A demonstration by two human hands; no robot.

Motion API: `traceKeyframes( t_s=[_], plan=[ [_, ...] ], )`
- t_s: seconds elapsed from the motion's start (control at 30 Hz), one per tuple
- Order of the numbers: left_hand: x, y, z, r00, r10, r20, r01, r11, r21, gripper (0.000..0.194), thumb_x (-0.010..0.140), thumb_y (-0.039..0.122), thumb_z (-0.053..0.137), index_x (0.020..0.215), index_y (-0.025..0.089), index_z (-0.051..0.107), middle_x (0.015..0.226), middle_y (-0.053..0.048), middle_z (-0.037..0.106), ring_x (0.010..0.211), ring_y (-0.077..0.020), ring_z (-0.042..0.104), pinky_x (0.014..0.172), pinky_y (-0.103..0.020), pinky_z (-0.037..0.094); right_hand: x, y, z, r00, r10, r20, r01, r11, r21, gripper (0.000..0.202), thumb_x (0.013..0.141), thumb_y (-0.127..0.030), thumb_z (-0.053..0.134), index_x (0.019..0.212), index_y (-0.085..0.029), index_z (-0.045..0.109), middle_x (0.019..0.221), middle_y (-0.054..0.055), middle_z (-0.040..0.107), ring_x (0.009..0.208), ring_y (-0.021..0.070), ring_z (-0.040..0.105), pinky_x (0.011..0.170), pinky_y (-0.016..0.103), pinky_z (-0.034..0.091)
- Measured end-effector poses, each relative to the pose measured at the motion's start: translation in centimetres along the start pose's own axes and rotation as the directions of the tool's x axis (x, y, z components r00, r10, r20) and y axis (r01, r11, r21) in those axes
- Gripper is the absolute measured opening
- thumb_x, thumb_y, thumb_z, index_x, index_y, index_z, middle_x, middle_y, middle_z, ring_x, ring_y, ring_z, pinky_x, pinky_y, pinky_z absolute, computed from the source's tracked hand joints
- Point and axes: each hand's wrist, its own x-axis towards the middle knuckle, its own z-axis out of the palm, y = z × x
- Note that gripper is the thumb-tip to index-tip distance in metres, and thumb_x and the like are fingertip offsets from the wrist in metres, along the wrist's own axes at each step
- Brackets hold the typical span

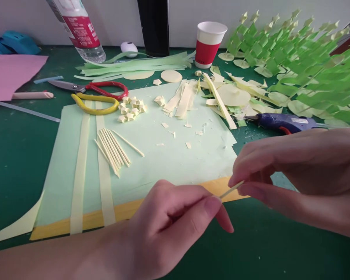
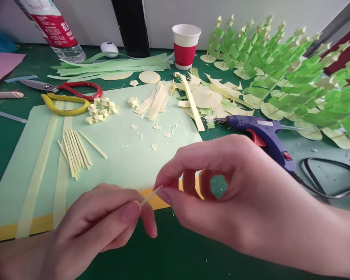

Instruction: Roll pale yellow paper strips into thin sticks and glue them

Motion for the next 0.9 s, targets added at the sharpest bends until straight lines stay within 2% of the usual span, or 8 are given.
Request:
traceKeyframes(
  t_s=[0.17,0.37,0.43,0.53,0.63,0.77,0.9],
  plan=[
    [0.1,-0.1,0.1,1.0,-0.011,-0.011,0.011,0.999,-0.044,0.029,0.089,0.034,0.042,0.068,0.02,0.056,0.042,0.008,0.025,0.037,-0.0079,0.02,0.038,-0.026,0.015,-0.3,-1.4,0.4,0.984,0.171,-0.056,-0.173,0.984,-0.037,0.02,0.085,-0.026,0.059,0.068,-0.022,0.067,0.075,0.0,0.064,0.065,0.0119,0.053,0.047,0.02,0.041],
    [0.3,-0.2,0.1,1.0,-0.023,-0.021,0.022,0.998,-0.056,0.029,0.088,0.034,0.044,0.064,0.021,0.056,0.04,0.008,0.024,0.036,-0.0077,0.02,0.037,-0.026,0.014,0.1,-1.6,0.1,0.962,0.274,-0.013,-0.274,0.956,-0.103,0.02,0.082,-0.025,0.059,0.063,-0.022,0.065,0.072,-0.001,0.062,0.065,0.0116,0.05,0.052,0.02,0.044],
    [0.3,-0.2,0.2,0.999,-0.024,-0.042,0.021,0.998,-0.056,0.028,0.087,0.033,0.045,0.066,0.02,0.059,0.039,0.008,0.028,0.035,-0.0077,0.022,0.038,-0.026,0.015,0.2,-1.2,0.0,0.967,0.256,-0.001,-0.254,0.96,-0.114,0.02,0.082,-0.026,0.059,0.064,-0.023,0.066,0.07,-0.001,0.062,0.063,0.0108,0.051,0.049,0.018,0.043],
    [0.4,-0.2,0.3,0.996,-0.05,-0.074,0.042,0.995,-0.094,0.022,0.084,0.031,0.05,0.071,0.02,0.063,0.039,0.008,0.038,0.034,-0.0073,0.029,0.039,-0.025,0.017,0.2,-0.1,0.1,0.989,0.147,0.006,-0.146,0.985,-0.096,0.014,0.081,-0.028,0.063,0.068,-0.025,0.069,0.071,-0.002,0.065,0.059,0.0094,0.054,0.045,0.014,0.044],
    [0.4,0.0,0.3,0.992,-0.105,-0.076,0.096,0.988,-0.119,0.02,0.082,0.032,0.053,0.069,0.02,0.062,0.039,0.008,0.042,0.034,-0.0074,0.032,0.039,-0.024,0.021,0.1,0.8,0.5,0.997,0.077,-0.027,-0.078,0.995,-0.064,0.015,0.079,-0.023,0.063,0.066,-0.025,0.069,0.067,-0.003,0.065,0.052,0.0067,0.053,0.041,0.011,0.043],
    [0.5,0.2,0.2,0.99,-0.111,-0.092,0.106,0.993,-0.053,0.024,0.083,0.033,0.052,0.064,0.021,0.061,0.038,0.007,0.042,0.034,-0.0079,0.034,0.039,-0.024,0.022,-0.1,1.1,1.0,0.995,0.078,-0.068,-0.08,0.997,-0.021,0.016,0.076,-0.014,0.06,0.063,-0.024,0.065,0.056,-0.006,0.06,0.045,0.0036,0.049,0.039,0.008,0.038],
    [0.6,0.1,0.1,0.994,-0.078,-0.074,0.076,0.996,-0.04,0.026,0.085,0.034,0.049,0.065,0.021,0.059,0.037,0.007,0.041,0.032,-0.0077,0.033,0.038,-0.022,0.025,0.0,1.1,1.1,0.995,0.081,-0.061,-0.084,0.996,-0.042,0.019,0.076,-0.014,0.056,0.062,-0.024,0.064,0.051,-0.006,0.057,0.041,0.0044,0.047,0.035,0.01,0.035]
  ],
)
